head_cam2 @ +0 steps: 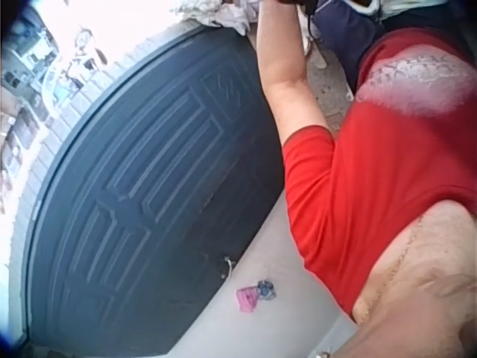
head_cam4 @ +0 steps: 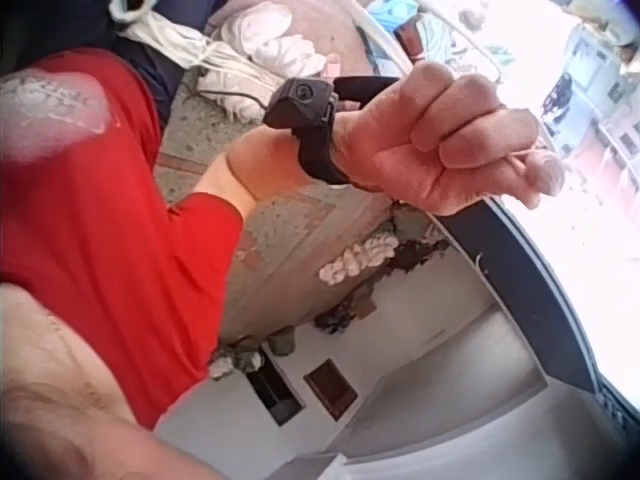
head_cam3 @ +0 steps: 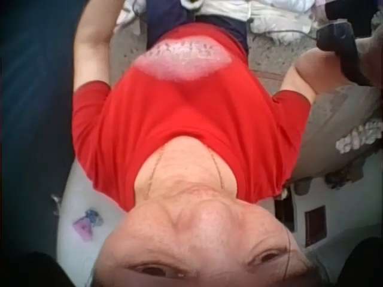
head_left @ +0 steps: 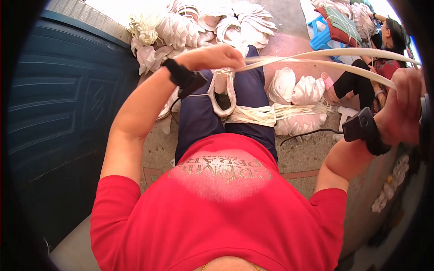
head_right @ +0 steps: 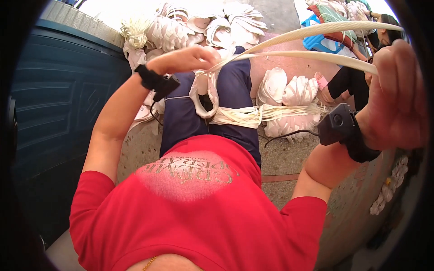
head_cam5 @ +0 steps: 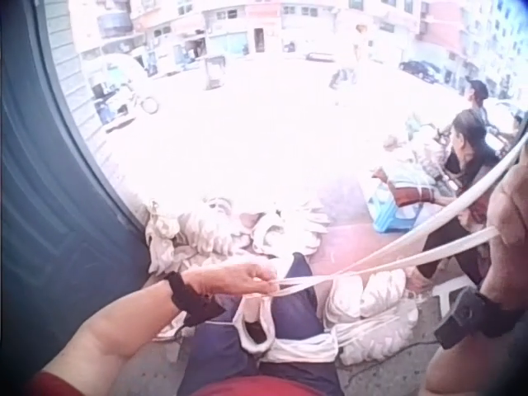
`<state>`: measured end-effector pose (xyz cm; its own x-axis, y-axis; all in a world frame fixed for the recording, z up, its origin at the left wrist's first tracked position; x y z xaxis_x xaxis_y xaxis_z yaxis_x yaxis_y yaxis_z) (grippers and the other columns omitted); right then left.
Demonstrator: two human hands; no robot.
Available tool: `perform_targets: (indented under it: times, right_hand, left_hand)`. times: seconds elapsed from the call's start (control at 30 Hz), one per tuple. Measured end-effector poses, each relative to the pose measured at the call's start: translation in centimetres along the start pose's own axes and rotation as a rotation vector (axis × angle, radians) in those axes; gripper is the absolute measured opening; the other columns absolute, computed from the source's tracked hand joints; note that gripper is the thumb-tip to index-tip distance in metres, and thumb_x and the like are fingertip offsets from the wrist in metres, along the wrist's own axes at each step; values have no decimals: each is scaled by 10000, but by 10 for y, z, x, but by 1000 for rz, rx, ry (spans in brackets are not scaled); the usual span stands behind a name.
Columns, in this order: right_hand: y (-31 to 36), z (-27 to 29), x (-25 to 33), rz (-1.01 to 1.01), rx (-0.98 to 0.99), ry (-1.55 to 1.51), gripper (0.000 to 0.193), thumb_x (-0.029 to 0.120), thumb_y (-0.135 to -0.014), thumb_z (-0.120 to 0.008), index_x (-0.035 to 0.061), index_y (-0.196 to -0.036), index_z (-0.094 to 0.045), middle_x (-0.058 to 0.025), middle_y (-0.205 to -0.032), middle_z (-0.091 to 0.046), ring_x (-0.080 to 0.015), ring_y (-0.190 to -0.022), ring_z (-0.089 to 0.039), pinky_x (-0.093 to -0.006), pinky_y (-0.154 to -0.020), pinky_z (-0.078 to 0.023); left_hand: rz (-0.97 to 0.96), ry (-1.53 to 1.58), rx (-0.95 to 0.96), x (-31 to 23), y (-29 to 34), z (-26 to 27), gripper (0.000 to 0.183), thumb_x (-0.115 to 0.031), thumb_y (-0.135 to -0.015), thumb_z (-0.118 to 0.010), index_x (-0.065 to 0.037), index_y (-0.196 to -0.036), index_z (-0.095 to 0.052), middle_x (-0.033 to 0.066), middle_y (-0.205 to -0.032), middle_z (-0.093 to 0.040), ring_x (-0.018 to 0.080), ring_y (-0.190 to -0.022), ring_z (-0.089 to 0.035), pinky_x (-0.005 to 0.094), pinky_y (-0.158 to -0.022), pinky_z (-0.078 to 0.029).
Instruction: Tying or lacing white shoe upper components to prepare them for assembly.
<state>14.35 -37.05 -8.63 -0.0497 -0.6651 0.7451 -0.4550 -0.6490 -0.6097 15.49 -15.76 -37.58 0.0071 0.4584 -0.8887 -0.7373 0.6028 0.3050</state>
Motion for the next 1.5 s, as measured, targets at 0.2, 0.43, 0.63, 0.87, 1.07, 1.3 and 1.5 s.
perform_targets:
  times: [0.2,0.43,0.63,0.87,1.07,1.3,1.5]
  right_hand:
    - [146,157,20,102,-892,28,260,55,-847,-326,-95,-1012,-461,-230,-1176,-425,-298,-1170,-352,-429,-990,-262]
    - [234,214,-141,-251,-1289,-188,296,292,-867,-442,108,-640,-391,3,-577,-371,-117,-502,-338,-279,-520,-283]
    - [171,96,-338,-910,-578,408,178,133,-818,-521,-18,-889,-583,-45,-696,-584,-91,-606,-530,-219,-550,-420]
    - [149,63,-380,-770,-138,1267,189,183,-765,-502,38,-753,-623,-150,-734,-596,-288,-701,-580,-370,-658,-450]
    - [136,60,-392,-804,-110,1418,176,188,-739,-504,70,-703,-630,-126,-787,-600,-311,-755,-560,-415,-669,-434]
    - [132,58,-412,-934,52,1460,235,209,-779,-467,25,-734,-607,-166,-802,-585,-333,-782,-560,-449,-679,-431]
    - [125,58,-411,-908,75,1468,191,140,-702,-498,8,-732,-633,-181,-808,-609,-325,-789,-586,-426,-681,-458]
  left_hand:
    - [-57,972,-896,106,186,205,145,-158,-862,-437,-75,-750,-476,16,-599,-509,172,-698,-536,311,-685,-414]
    - [287,1112,-1523,227,346,219,251,-208,-886,-402,-110,-661,-459,19,-596,-471,184,-624,-503,371,-615,-406]
    - [459,979,-846,190,166,88,84,-159,-834,-526,-115,-769,-496,-33,-613,-464,86,-495,-417,234,-461,-364]
    - [540,703,-488,142,72,-12,126,-188,-826,-550,-64,-815,-567,-32,-609,-498,53,-476,-452,183,-412,-346]
    - [527,404,-569,145,67,-14,185,-128,-793,-561,20,-901,-593,7,-623,-529,47,-468,-456,174,-411,-363]
    - [522,96,-689,142,67,-7,183,-146,-774,-534,-1,-850,-616,18,-600,-531,66,-419,-442,211,-360,-348]
    - [380,-139,-759,136,61,1,190,-153,-766,-504,-2,-783,-619,127,-672,-578,217,-595,-535,319,-542,-428]
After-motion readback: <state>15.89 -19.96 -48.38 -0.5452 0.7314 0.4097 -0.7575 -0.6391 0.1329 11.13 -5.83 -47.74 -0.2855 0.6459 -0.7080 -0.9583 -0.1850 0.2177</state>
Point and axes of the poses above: each hand's wrist, its own y-axis away from the middle knuckle, its own z-axis out of the back of the hand, x = y × z, the point moved 9 cm from there along -y, towards the middle knuckle
